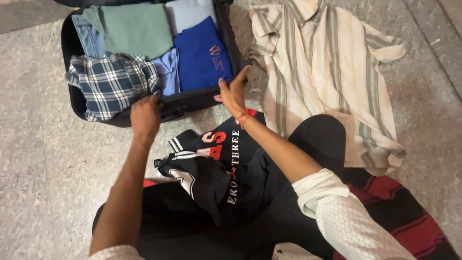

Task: The person sits on the floor and folds a striped shirt, then a blue pair of pants, placing them on the floor beside an open suitcase containing other folded clothes.

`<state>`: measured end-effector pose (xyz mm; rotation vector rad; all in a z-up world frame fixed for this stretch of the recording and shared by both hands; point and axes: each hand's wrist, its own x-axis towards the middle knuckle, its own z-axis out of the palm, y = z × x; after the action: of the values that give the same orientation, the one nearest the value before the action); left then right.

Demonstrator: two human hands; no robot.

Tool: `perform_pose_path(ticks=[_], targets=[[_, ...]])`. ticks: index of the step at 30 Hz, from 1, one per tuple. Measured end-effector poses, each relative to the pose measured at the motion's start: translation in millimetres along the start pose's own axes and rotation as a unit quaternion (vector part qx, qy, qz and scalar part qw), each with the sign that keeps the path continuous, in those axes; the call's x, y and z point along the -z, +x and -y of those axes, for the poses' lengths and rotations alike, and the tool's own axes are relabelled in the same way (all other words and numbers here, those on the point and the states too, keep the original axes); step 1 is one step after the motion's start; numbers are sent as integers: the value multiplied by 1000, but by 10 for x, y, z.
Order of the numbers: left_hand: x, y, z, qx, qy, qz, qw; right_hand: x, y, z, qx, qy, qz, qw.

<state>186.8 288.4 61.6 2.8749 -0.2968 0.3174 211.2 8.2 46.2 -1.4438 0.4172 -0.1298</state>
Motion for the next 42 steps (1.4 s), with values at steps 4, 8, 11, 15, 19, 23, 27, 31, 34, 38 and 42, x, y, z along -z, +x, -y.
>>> perform_pose_path(ticks=[4, 8, 11, 15, 19, 23, 27, 31, 34, 38, 42], targets=[[7, -271, -233, -46, 34, -92, 994, 382, 558, -528, 247, -156, -266, 919], [24, -317, -331, -23, 33, -93, 995, 1042, 1573, -986, 250, -182, -296, 904], [23, -252, -346, -3, 32, -95, 995, 1352, 2128, -1075, 51, -53, -153, 985], [-1, -194, -357, 22, 30, -85, 996, 1472, 2423, -1039, -104, 34, -52, 993], [-6, -124, -331, 26, 24, -78, 996, 1386, 2576, -898, -151, 81, -37, 985], [-14, -103, -325, 30, 18, -72, 997, 1115, 2593, -574, -67, 103, 16, 992], [-31, -87, -283, 17, 21, -76, 997, 801, 2145, -42, -83, 136, 293, 943], [-41, -110, -279, 16, 26, -77, 997, 818, 2141, -71, -1, 36, 129, 991], [-35, -112, -292, 25, 20, -74, 997, 1095, 2126, -587, 178, -123, 109, 970], [-26, -111, -338, 37, 10, -81, 996, 1270, 1899, -1041, 206, -424, 103, 876], [-18, -158, -368, 39, 21, -85, 995, 1128, 1858, -1351, 199, -398, 128, 886]])
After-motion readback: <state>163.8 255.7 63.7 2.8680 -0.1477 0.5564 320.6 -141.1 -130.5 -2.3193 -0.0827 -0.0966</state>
